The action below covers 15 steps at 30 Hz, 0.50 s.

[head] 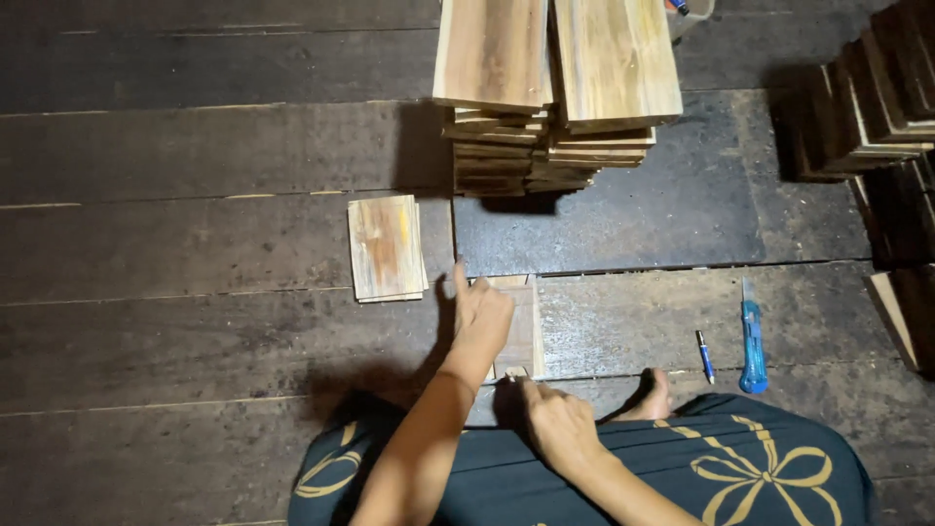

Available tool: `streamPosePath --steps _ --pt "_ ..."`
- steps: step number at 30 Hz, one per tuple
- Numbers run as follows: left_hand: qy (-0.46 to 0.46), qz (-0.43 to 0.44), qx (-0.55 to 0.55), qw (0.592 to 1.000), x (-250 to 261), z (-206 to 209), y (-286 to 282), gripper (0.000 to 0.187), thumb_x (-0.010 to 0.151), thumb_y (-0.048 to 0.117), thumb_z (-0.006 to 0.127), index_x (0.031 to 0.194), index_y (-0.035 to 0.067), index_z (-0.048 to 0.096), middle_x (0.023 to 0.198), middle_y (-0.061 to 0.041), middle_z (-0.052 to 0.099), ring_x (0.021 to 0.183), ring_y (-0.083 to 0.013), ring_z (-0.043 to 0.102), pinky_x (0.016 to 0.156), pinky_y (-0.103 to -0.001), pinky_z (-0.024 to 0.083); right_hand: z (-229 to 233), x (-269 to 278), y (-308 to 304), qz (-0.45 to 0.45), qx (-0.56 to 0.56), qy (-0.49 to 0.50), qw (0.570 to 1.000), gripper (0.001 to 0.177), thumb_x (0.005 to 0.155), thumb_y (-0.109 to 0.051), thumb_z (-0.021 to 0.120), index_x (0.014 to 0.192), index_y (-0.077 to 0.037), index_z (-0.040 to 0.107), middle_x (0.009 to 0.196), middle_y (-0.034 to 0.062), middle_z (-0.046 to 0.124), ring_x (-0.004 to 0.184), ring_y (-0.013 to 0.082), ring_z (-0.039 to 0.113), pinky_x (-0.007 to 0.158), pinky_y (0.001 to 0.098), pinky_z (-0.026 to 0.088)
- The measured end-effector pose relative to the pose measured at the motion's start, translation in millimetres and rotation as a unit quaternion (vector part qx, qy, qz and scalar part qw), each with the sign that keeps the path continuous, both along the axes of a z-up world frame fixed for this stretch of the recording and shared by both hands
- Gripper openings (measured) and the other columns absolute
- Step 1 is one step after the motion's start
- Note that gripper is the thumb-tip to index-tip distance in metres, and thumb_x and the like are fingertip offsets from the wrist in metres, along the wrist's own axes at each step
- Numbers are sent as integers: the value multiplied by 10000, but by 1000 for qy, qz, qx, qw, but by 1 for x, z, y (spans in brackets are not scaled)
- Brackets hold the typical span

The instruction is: The person sits on the floor and uses a pen to mark lines on small rectangular wooden pieces. They pick up each piece from a stack, place it on the floor, draw lines on it, and then set it aside. The process is repeated for several pieces.

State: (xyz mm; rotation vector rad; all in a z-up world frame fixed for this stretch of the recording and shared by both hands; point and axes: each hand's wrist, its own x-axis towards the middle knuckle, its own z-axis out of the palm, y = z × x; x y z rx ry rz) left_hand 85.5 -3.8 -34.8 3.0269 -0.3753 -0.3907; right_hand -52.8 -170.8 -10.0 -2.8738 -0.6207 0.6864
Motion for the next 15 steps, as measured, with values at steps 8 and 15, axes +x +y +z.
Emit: streamPosePath --steps 8,15 --pt "74 -26 71 994 82 54 -9 1199 457 443 1076 1422 209 405 1369 -122 469 1272 -278 384 1104 -525 198 -32 26 51 91 -84 -168 978 607 874 -145 543 1460 -8 465 859 65 726 586 284 739 408 410 521" --pt "124 -4 21 992 96 71 -1 1632 323 416 1072 1638 192 132 1616 -166 233 1452 -360 179 1070 -505 181 -76 87 97 131 -88 -161 974 199 840 -189 600 924 -106 760 839 52 645 670 259 726 515 361 541"
